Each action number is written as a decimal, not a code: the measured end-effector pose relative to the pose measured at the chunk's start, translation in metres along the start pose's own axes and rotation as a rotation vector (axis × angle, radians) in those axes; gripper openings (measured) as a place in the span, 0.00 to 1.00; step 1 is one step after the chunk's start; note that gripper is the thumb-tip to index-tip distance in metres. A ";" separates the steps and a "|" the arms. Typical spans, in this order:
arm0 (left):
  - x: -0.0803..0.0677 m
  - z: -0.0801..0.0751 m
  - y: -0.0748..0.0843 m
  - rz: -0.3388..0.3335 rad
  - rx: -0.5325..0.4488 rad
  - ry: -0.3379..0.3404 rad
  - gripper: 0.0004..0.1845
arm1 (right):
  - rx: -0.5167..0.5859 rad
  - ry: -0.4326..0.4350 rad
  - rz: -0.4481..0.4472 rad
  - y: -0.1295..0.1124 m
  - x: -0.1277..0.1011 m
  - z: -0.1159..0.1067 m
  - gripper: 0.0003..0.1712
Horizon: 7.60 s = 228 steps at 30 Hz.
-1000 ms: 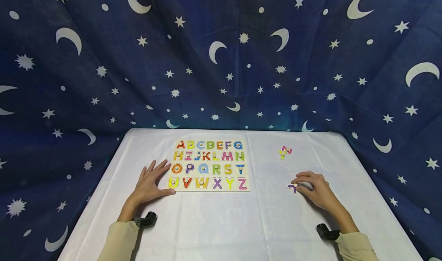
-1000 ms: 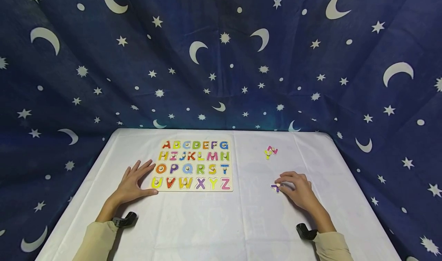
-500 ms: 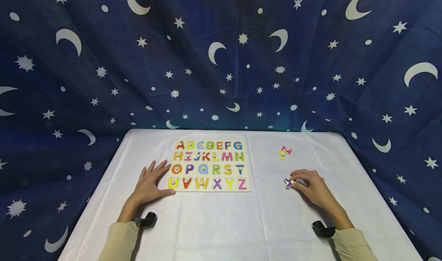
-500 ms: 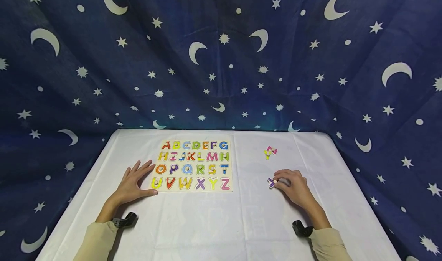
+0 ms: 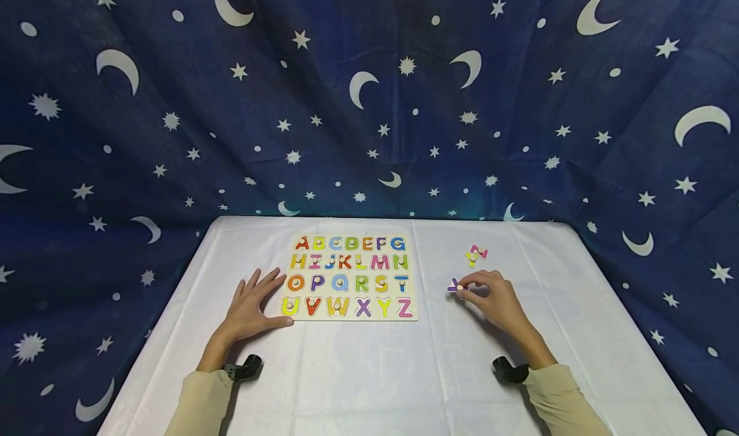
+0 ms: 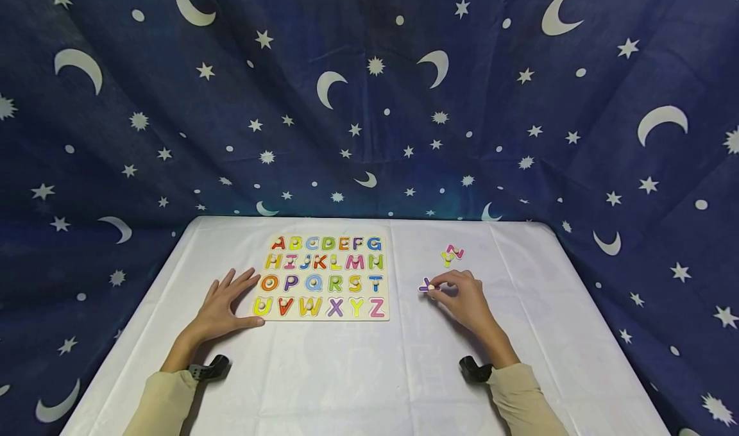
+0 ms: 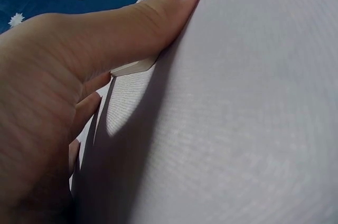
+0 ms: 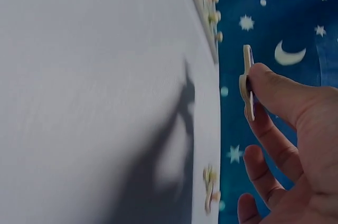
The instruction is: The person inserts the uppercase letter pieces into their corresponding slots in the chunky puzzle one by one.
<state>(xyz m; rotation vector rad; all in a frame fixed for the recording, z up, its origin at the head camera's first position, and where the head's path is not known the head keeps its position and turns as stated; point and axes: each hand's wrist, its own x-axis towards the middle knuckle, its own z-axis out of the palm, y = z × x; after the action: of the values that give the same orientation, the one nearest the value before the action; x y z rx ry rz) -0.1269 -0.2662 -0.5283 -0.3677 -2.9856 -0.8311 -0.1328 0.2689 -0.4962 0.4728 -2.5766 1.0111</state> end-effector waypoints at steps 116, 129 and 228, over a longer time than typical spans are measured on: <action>0.001 -0.004 0.003 0.009 -0.027 -0.017 0.56 | -0.021 -0.225 0.032 -0.138 0.028 0.136 0.06; 0.001 -0.004 0.002 0.003 -0.017 -0.014 0.56 | -0.110 -0.284 0.016 -0.130 0.028 0.125 0.09; 0.001 -0.002 0.001 -0.017 -0.015 -0.012 0.57 | -0.068 -0.206 0.016 -0.127 0.029 0.136 0.05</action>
<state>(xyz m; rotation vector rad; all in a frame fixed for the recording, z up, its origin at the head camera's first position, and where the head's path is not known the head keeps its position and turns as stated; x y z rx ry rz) -0.1277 -0.2656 -0.5260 -0.3494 -2.9996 -0.8559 -0.1302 0.0807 -0.5040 0.5665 -2.7902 0.9203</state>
